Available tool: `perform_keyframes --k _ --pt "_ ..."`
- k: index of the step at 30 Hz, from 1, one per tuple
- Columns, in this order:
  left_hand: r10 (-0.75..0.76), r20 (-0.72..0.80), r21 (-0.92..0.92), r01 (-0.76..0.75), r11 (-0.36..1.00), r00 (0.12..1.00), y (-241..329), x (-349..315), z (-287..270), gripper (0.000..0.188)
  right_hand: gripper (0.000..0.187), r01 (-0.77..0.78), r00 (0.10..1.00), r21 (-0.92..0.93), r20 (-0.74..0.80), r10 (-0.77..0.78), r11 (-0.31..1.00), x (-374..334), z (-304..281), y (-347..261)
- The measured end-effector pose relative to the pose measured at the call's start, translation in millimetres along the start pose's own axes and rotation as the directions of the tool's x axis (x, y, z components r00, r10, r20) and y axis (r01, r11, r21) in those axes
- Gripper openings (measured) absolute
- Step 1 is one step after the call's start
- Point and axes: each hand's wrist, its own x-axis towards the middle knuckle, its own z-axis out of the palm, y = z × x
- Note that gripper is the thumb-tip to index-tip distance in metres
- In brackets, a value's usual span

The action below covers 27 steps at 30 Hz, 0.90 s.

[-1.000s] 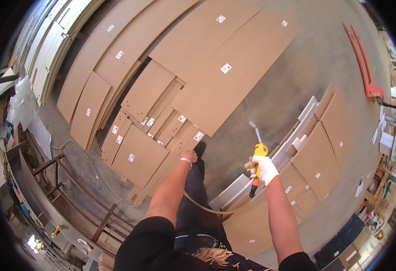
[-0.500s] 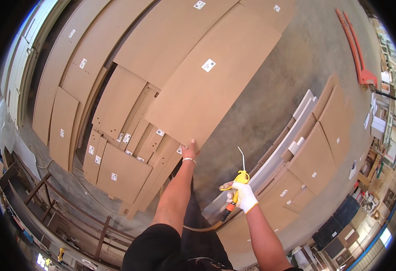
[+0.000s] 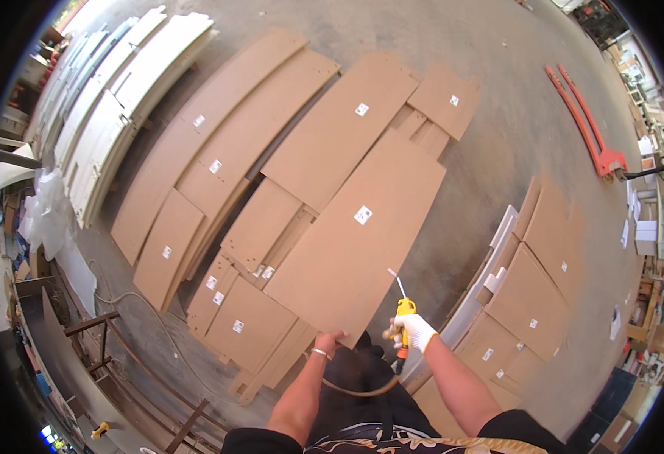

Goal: The person sprays liquid onto flat wooden panels and wipes them with a cloth. They handle multiple panels one at a time, wiping each surface and then stacking the cleaned panels on the floor.

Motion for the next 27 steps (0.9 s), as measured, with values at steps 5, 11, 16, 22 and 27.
perform_keyframes --k 5,11,16,22,27 --pt "0.32 -0.01 -0.241 -0.313 0.919 0.947 36.7 -128.9 12.4 0.054 0.014 0.345 0.937 0.196 -0.018 -0.348 0.918 -44.5 -42.6 23.2" --pt "0.674 -0.151 -0.035 -0.686 0.727 0.723 105.5 -221.2 136.2 0.041 0.02 0.47 0.882 -0.22 0.102 -0.459 0.855 -114.5 3.8 163.0" --pt "0.694 -0.132 -0.238 -0.702 0.671 0.708 143.1 -256.3 236.6 0.036 0.02 0.632 0.774 -0.365 0.263 -0.576 0.683 -125.8 37.4 192.8" --pt "0.725 -0.333 -0.176 -0.796 0.58 0.602 147.6 -302.4 298.8 0.031 0.028 0.449 0.877 0.089 0.146 -0.458 0.889 -98.2 0.7 142.9" --pt "0.745 -0.252 -0.276 -0.784 0.556 0.618 107.8 -421.1 225.2 0.024 0.024 0.413 0.885 0.241 0.119 -0.449 0.878 -61.4 -11.5 152.7"
